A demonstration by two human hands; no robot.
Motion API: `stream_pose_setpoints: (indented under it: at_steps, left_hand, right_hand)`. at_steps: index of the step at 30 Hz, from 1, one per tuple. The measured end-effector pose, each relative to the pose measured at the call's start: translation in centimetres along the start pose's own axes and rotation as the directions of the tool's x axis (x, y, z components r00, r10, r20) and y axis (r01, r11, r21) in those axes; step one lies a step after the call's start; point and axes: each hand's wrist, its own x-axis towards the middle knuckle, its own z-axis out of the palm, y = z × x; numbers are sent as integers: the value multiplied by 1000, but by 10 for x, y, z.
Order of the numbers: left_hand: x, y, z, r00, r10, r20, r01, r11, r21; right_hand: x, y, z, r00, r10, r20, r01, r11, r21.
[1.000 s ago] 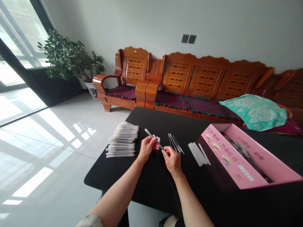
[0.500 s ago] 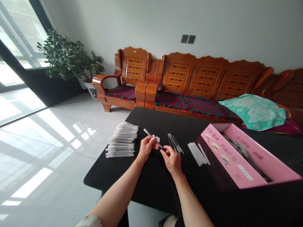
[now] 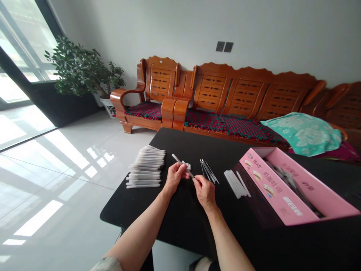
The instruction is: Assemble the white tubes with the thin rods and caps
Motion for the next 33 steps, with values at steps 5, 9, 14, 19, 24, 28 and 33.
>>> stream_pose_setpoints:
  at_steps: [5,9,14,19,24,28,33]
  left_hand:
    - [1,1,0,1000,-5,-6,5,1000,-5]
    - [1,1,0,1000,-6,-8,6,1000,1]
    - [0,1,0,1000,-7,-1,7,1000,-4]
    - [0,0,0,1000,-5,3,5,1000,-2]
    - [0,1,0,1000,-5,1,5,1000,-5]
    - [0,0,0,1000,-5,-12,5,1000,5]
    - [0,1,1,1000,-5,-18,6,1000,17]
  right_hand:
    - [0,1,0,998,56,18,-56,998,3]
    - [-1,1,0,999,14,28,-15,1000,2]
    - [-1,1,1,996,75,39,-75,997,-11]
    - [-1,0,0,999,18,49,-17,1000,-14]
    - [-1,1,1,995,77,63,-76,997,-16]
    - [-1,1,1,998,17,60,-16,1000,-20]
    - [-1,0,1,999,36,19,-36,999,-6]
